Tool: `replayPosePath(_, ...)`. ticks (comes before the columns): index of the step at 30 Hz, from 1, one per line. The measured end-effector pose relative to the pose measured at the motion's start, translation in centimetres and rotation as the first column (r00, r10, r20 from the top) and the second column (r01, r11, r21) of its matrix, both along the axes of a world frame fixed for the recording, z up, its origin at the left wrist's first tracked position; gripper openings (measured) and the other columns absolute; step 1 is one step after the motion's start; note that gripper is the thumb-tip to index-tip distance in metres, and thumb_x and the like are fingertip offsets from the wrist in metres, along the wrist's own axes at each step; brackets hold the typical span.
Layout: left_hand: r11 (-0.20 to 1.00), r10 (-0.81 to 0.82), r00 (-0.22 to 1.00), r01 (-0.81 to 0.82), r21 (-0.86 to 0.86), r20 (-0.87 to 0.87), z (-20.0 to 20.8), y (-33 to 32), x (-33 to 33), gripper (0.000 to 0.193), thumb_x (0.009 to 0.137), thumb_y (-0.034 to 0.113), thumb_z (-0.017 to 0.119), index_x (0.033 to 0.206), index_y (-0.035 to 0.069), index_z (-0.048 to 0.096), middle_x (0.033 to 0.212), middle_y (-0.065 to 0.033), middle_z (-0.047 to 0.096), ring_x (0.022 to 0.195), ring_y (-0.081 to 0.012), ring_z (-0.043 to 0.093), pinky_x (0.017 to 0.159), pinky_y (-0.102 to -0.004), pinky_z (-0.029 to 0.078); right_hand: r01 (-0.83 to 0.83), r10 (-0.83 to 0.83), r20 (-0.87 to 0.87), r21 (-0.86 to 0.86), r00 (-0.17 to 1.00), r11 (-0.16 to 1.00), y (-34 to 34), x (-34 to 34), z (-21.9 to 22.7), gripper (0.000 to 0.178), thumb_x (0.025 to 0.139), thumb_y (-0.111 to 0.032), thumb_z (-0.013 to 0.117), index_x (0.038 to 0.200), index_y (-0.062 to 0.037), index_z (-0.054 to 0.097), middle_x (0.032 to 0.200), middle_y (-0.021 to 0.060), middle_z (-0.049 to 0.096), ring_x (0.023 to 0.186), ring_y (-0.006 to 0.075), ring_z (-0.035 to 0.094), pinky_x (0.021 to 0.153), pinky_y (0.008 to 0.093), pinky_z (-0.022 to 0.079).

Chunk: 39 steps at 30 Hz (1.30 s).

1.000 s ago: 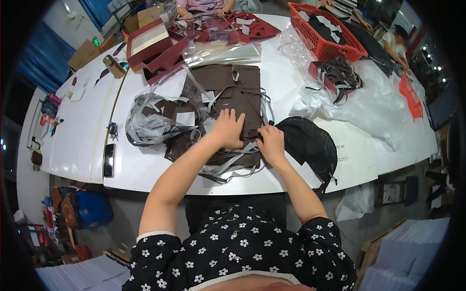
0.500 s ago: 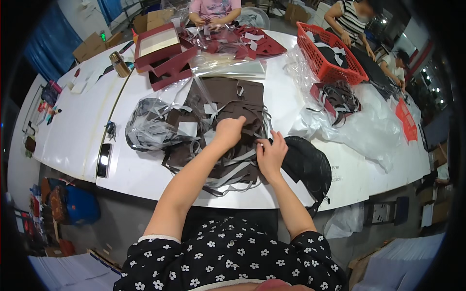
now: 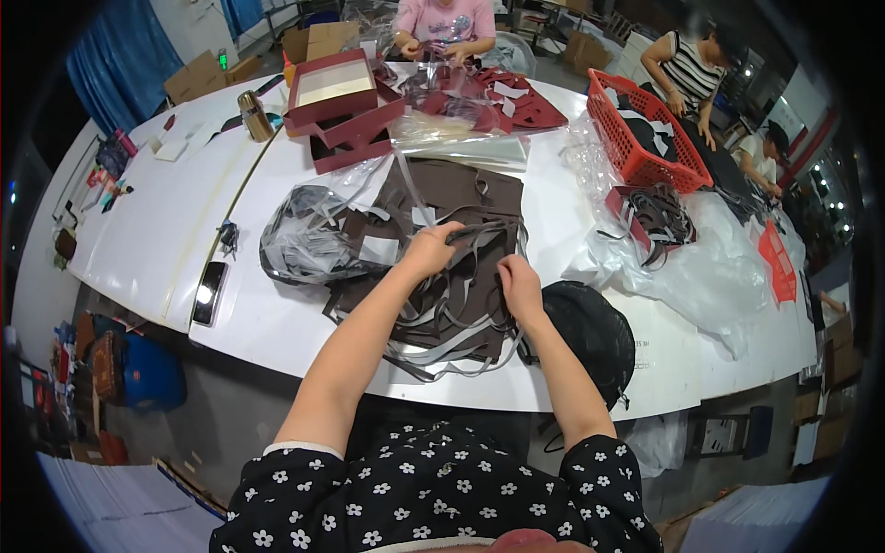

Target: The person folds brown fabric garments on a white table. They pick up a garment, smooth it out, and fold it into a compact shape, placing it on a growing stack. The person handles the items one at a time, ensuring they are neatly aligned before stacking.

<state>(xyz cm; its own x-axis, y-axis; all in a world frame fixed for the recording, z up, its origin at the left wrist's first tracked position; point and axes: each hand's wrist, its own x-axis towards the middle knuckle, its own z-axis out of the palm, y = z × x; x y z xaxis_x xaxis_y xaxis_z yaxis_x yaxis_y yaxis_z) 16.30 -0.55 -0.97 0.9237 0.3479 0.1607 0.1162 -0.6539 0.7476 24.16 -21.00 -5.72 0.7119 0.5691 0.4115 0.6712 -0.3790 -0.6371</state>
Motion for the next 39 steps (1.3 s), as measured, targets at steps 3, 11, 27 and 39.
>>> replayPosePath(3, 0.995, -0.049, 0.999, 0.049, 0.090, 0.007, -0.1, 0.1, 0.5, 0.028, 0.085, 0.019, 0.067, 0.112, 0.014, 0.065, 0.093, -0.0185, 0.069, 0.088, -0.0370, 0.066, 0.075, -0.0425, 0.050, 0.076, 0.019, -0.518, 0.161, 0.855, 0.984, 1.2, -0.4, 0.3, 0.023, 0.095, -0.025, 0.056, 0.091, -0.0024, 0.060, 0.084, 0.0176, 0.065, 0.076, 0.0282, 0.065, 0.068, 0.0352, 0.049)
replayPosePath(11, 0.981, 0.132, 0.985, -0.146, 0.131, 0.110, -1.5, -0.4, 0.3, 0.028, 0.083, 0.021, 0.067, 0.111, 0.014, 0.066, 0.094, -0.0192, 0.069, 0.089, -0.0379, 0.066, 0.076, -0.0427, 0.051, 0.266, -0.099, -0.548, 0.233, 0.830, 0.936, -0.6, 0.0, 0.0, 0.036, 0.094, -0.027, 0.051, 0.073, -0.0008, 0.064, 0.070, 0.0088, 0.065, 0.066, 0.0176, 0.059, 0.064, 0.0339, 0.045)
replayPosePath(27, 0.970, 0.061, 0.989, -0.090, 0.227, 0.135, -2.2, -1.7, 0.5, 0.028, 0.079, 0.011, 0.066, 0.107, 0.012, 0.066, 0.089, -0.0169, 0.069, 0.082, -0.0370, 0.066, 0.071, -0.0445, 0.051, 0.255, 0.109, -0.747, 0.355, 0.656, 0.899, 1.9, -1.8, 3.9, 0.023, 0.097, -0.026, 0.057, 0.087, -0.0052, 0.058, 0.070, 0.0011, 0.058, 0.065, 0.0101, 0.056, 0.055, 0.0253, 0.043)
replayPosePath(39, 0.957, 0.278, 0.960, -0.278, 0.083, 0.023, -2.8, 1.2, 1.2, 0.041, 0.086, 0.039, 0.065, 0.109, 0.005, 0.066, 0.089, -0.0242, 0.067, 0.087, -0.0410, 0.065, 0.074, -0.0443, 0.049, 0.423, -0.449, 0.056, -0.457, 0.892, 0.782, -7.3, -1.9, 5.1, 0.025, 0.091, -0.025, 0.057, 0.089, -0.0008, 0.061, 0.080, 0.0192, 0.065, 0.071, 0.0396, 0.062, 0.069, 0.0509, 0.048)
